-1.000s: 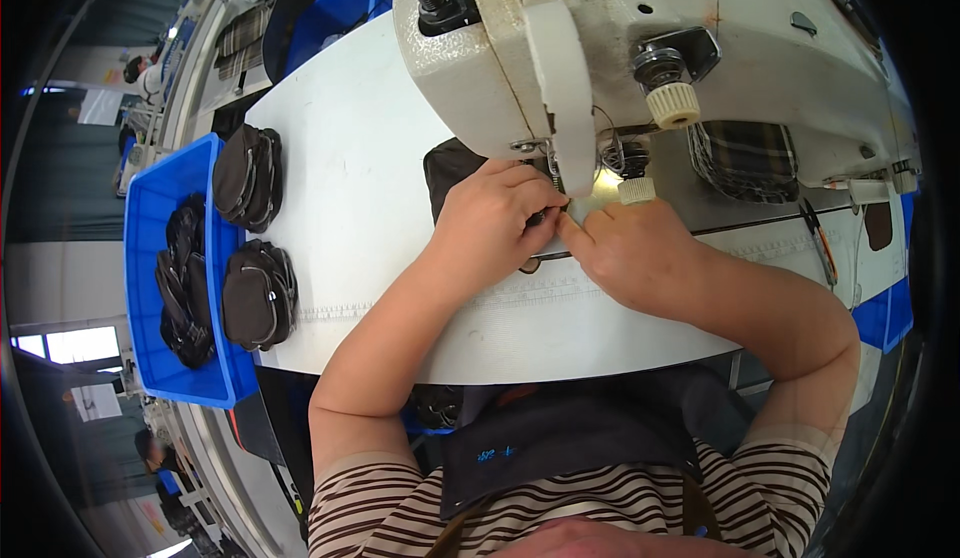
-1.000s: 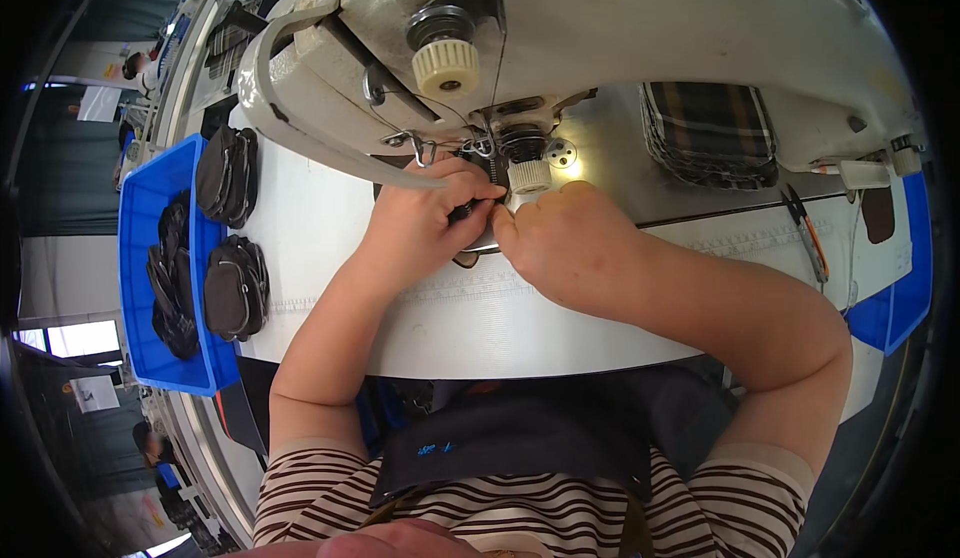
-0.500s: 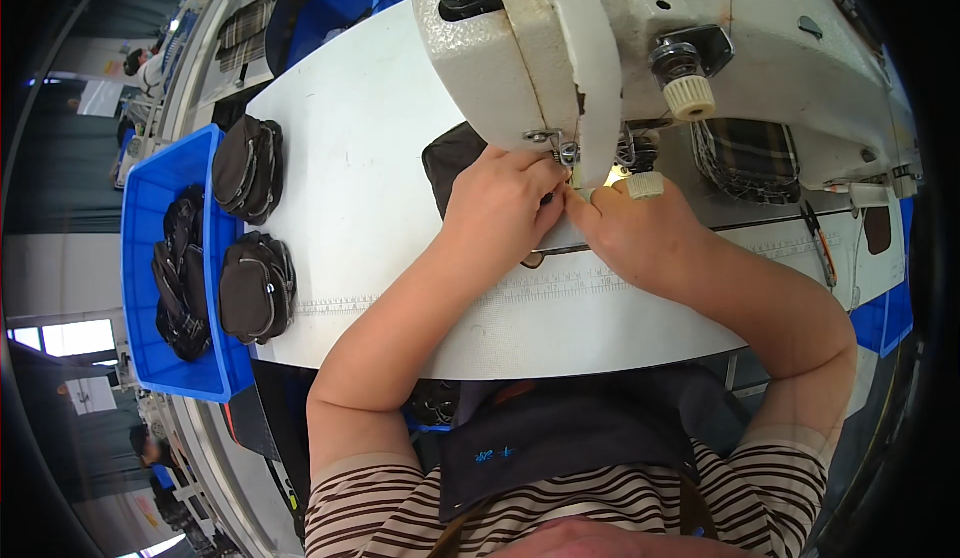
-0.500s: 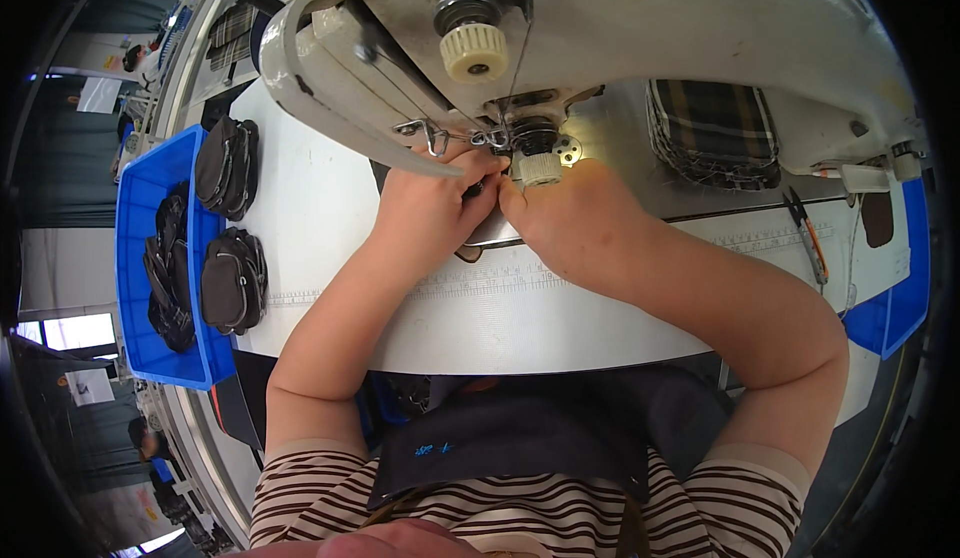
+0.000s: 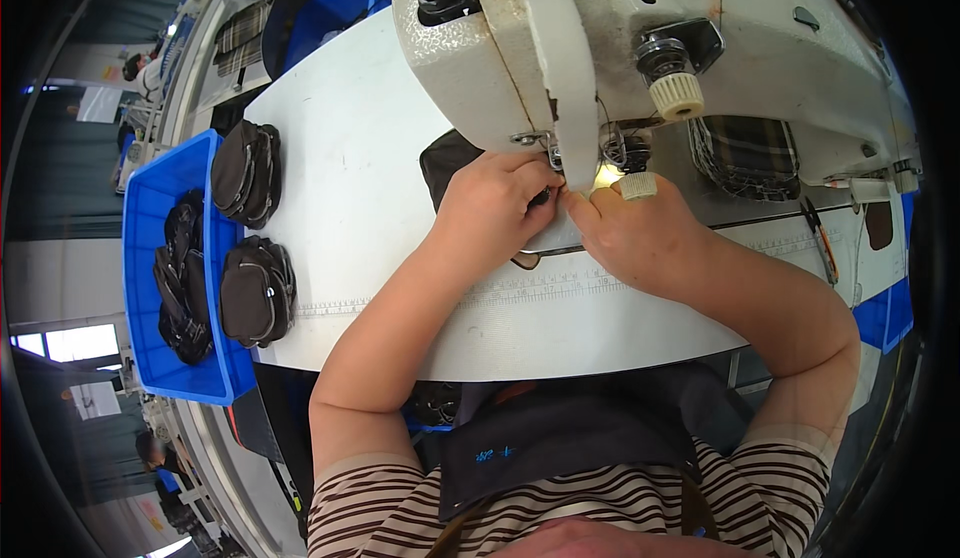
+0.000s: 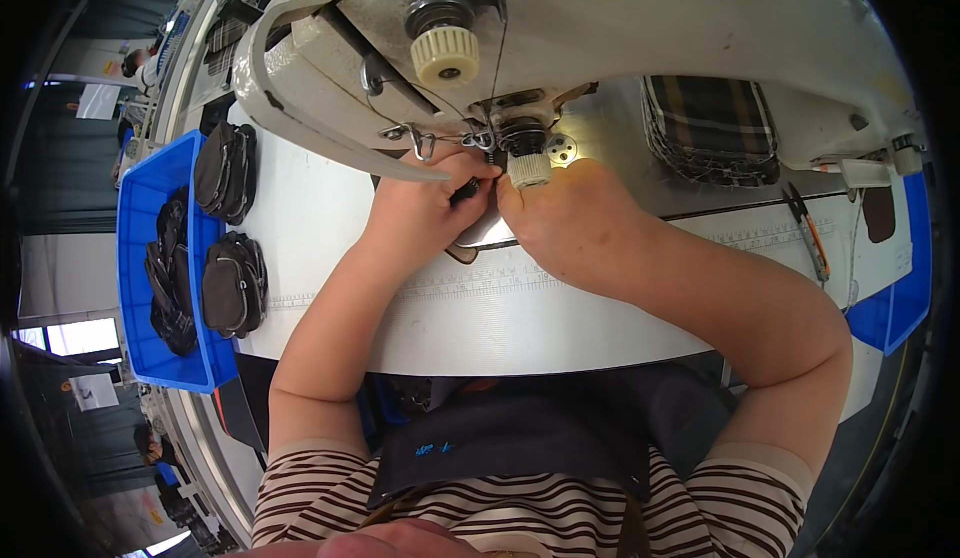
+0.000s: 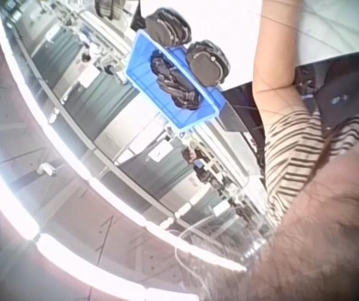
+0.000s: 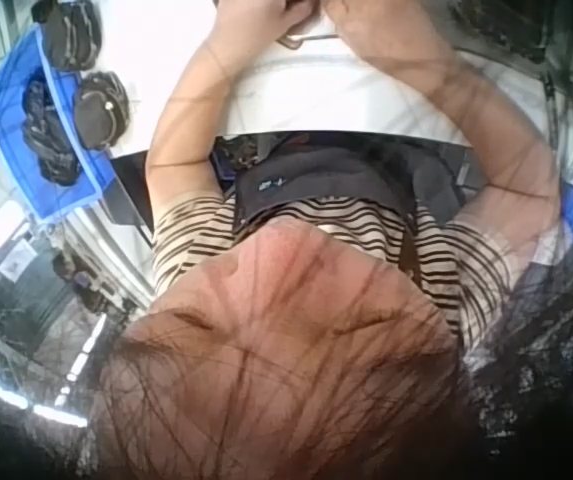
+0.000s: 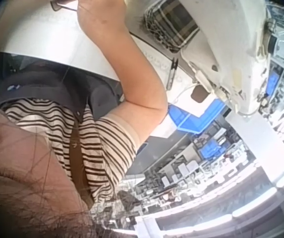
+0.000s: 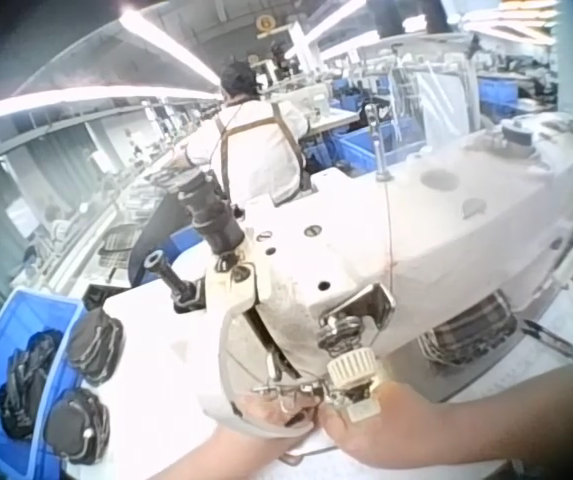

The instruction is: Sewing the edges of a small black leather pouch using an industrial sewing machine.

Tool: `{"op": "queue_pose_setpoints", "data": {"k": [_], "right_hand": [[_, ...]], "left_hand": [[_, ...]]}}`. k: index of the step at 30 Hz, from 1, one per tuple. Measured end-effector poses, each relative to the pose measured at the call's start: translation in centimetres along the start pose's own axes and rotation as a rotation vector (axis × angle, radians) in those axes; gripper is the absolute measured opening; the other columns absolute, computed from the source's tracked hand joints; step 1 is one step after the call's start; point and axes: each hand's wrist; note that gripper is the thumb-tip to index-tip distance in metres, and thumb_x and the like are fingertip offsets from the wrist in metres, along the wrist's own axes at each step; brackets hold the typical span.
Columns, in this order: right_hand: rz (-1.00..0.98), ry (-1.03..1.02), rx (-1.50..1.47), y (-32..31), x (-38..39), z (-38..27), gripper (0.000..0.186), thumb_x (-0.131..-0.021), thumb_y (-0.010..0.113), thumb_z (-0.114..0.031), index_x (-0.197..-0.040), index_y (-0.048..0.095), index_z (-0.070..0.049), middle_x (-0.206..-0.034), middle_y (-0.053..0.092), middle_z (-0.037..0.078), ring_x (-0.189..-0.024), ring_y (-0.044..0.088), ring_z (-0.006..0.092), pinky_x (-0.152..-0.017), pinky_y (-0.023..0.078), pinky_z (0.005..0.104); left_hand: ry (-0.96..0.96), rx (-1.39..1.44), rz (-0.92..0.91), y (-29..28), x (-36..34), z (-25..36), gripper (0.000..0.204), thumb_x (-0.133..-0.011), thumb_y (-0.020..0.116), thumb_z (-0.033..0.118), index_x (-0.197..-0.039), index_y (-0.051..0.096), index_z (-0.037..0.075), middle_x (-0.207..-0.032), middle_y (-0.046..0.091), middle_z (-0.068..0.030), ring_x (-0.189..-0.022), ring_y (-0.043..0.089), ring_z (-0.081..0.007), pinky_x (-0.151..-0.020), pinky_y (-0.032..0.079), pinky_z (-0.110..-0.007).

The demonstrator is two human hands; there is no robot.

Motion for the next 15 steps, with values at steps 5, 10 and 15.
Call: {"op": "queue_pose_setpoints", "data": {"k": [5,10,15], "right_hand": [[0.003,-0.006,0.006,0.1,0.0,-0.1,0.041,-0.079,0.066,-0.011,-0.117,0.067,0.004,-0.070,0.066,0.004,-0.059,0.067,0.0213,-0.054,0.051,0.0355],[0.008,0.017,0.009,0.7,0.0,-0.1,0.035,-0.078,0.066,-0.009,-0.111,0.066,0.003,-0.064,0.064,0.004,-0.056,0.066,0.0217,-0.052,0.050,0.0361],[0.084,0.003,0.013,0.9,-0.1,-0.1,0.029,-0.078,0.066,-0.008,-0.105,0.066,0.000,-0.064,0.063,0.005,-0.055,0.065,0.0228,-0.052,0.051,0.0372]], "left_hand": [[0.025,-0.027,0.009,0.2,0.0,0.0,0.020,-0.075,0.077,0.009,-0.094,0.073,0.006,-0.098,0.071,-0.0076,-0.093,0.069,-0.0293,-0.080,0.057,-0.038],[0.013,-0.023,0.012,0.2,0.0,0.3,0.017,-0.077,0.076,0.010,-0.093,0.073,0.005,-0.097,0.070,-0.0075,-0.094,0.068,-0.0281,-0.080,0.057,-0.038],[-0.005,-0.034,0.040,0.6,0.1,0.4,0.016,-0.078,0.075,0.010,-0.093,0.072,0.005,-0.097,0.070,-0.0076,-0.095,0.068,-0.0281,-0.079,0.057,-0.038]]}}
Point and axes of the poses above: each hand's wrist, its own x-axis away from the middle knuckle, its own y-axis out of the palm, z = x × y
